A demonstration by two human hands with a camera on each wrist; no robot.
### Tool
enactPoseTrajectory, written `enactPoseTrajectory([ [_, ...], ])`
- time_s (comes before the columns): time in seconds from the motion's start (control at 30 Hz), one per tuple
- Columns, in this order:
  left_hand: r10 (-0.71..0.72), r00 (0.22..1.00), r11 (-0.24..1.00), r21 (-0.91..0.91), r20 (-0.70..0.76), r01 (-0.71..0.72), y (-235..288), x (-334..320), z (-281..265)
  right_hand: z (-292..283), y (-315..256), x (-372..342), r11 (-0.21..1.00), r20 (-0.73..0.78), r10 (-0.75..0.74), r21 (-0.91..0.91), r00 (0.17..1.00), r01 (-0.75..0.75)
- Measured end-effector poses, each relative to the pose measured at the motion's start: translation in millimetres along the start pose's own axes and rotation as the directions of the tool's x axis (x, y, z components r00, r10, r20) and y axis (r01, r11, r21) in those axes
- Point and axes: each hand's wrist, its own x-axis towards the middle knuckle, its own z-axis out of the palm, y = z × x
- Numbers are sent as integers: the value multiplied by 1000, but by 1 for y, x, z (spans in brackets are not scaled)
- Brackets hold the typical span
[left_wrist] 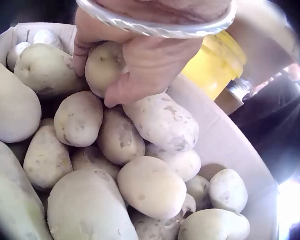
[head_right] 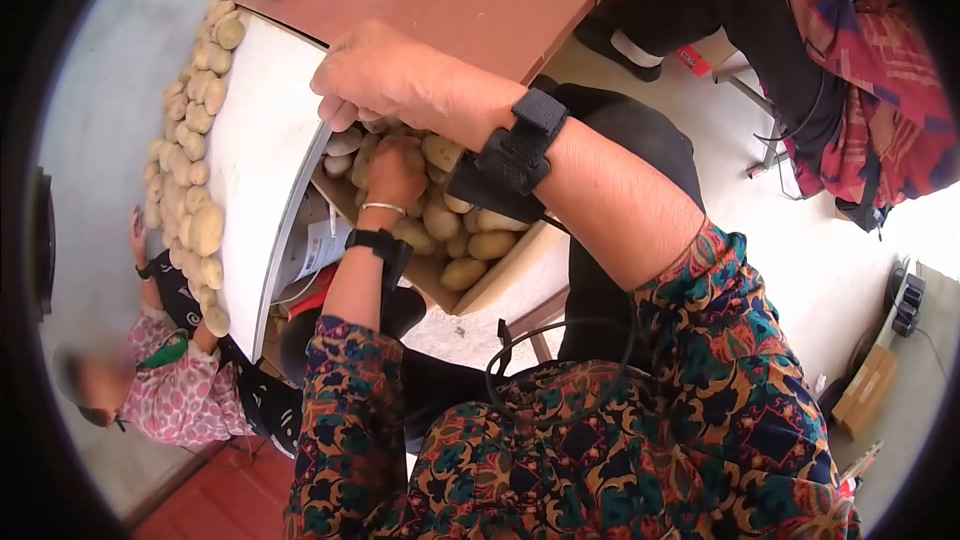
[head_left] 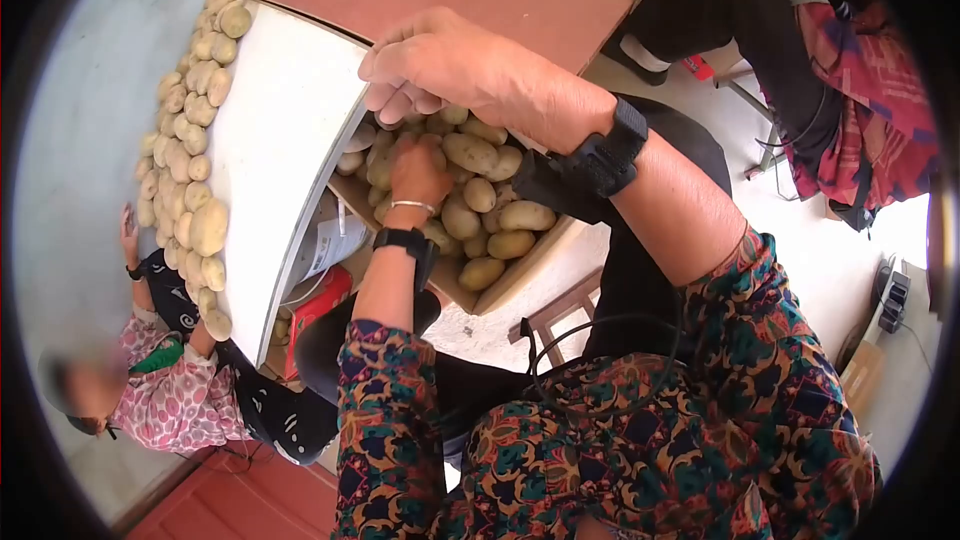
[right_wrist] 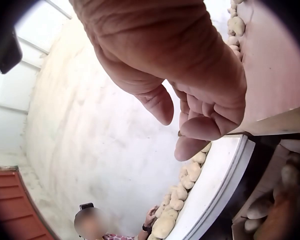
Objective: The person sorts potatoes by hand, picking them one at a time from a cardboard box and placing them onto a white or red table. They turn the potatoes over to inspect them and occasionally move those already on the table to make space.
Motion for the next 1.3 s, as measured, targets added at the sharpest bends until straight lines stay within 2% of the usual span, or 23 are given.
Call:
enactPoseTrajectory([
  [0.03,1,1000,1000,4,1,-1,1,-6,-8,0,0,0,1000,-1,-2,4,1000,2],
  [0.1,-143,959,907,-355,245,226,11,-23,-34,0,1,1,999,-19,-7,37,1000,8],
  [0.13,-119,970,783,-580,213,224,10,-31,-39,0,0,-1,999,-14,-12,36,1000,13],
  [0.17,-127,970,785,-577,207,226,9,-39,-47,0,-1,-4,999,-24,-11,38,1000,12],
  [0.2,-161,920,448,-804,357,390,19,-48,-70,0,-2,-6,999,-32,-11,40,999,12],
  [0.23,-119,861,28,-865,495,501,29,-55,-91,1,-2,-6,999,-23,-19,40,1000,20],
  [0.33,-28,922,-173,-911,385,375,47,-66,-132,6,9,3,999,-59,-39,-30,997,38],
  [0.37,-161,925,-266,-917,345,296,60,-70,-140,10,15,5,993,-92,-100,-73,991,93],
  [0.4,-114,946,-296,-920,302,258,56,-72,-142,11,19,8,957,-67,-190,-233,979,170],
  [0.43,-68,962,-332,-916,263,227,54,-73,-144,11,25,10,892,-31,-267,-386,963,235],
  [0.47,-56,966,-340,-914,254,220,54,-73,-142,16,33,15,622,-63,-576,-681,815,387],
  [0.53,-99,970,-482,-863,223,150,58,-71,-143,21,29,8,524,-19,-595,-767,804,370],
  [0.6,-92,976,-483,-866,198,130,56,-68,-145,26,22,3,389,68,-602,-845,796,366],
  [0.73,-105,974,-521,-845,202,119,53,-71,-152,33,18,4,320,124,-566,-878,815,356],
  [0.83,-116,975,-534,-840,189,99,55,-72,-156,35,19,4,318,144,-425,-900,893,297],
  [0.87,-118,974,-536,-838,194,102,57,-73,-156,36,21,5,372,146,-404,-876,903,308],
  [0.93,-294,949,-471,-882,117,-37,63,-71,-155,37,23,9,421,152,-388,-848,909,322],
  [1.0,-311,949,-405,-910,48,-86,55,-67,-150,38,22,12,741,97,-261,-618,961,263],
  [1.03,-321,947,-337,-932,-23,-136,51,-66,-149,39,22,12,740,99,-261,-618,960,265],
  [1.1,-367,923,-250,-943,-120,-222,61,-65,-147,40,19,11,900,97,-76,-422,992,110],
  [1.13,-401,890,-159,-940,-217,-301,67,-64,-148,40,18,12,897,103,-82,-425,991,118],
  [1.23,-320,917,-123,-950,-236,-288,67,-64,-144,39,18,11,895,137,-9,-441,991,69],
  [1.3,-349,903,-86,-952,-249,-295,70,-61,-142,38,15,8,941,149,83,-337,985,-28],
])
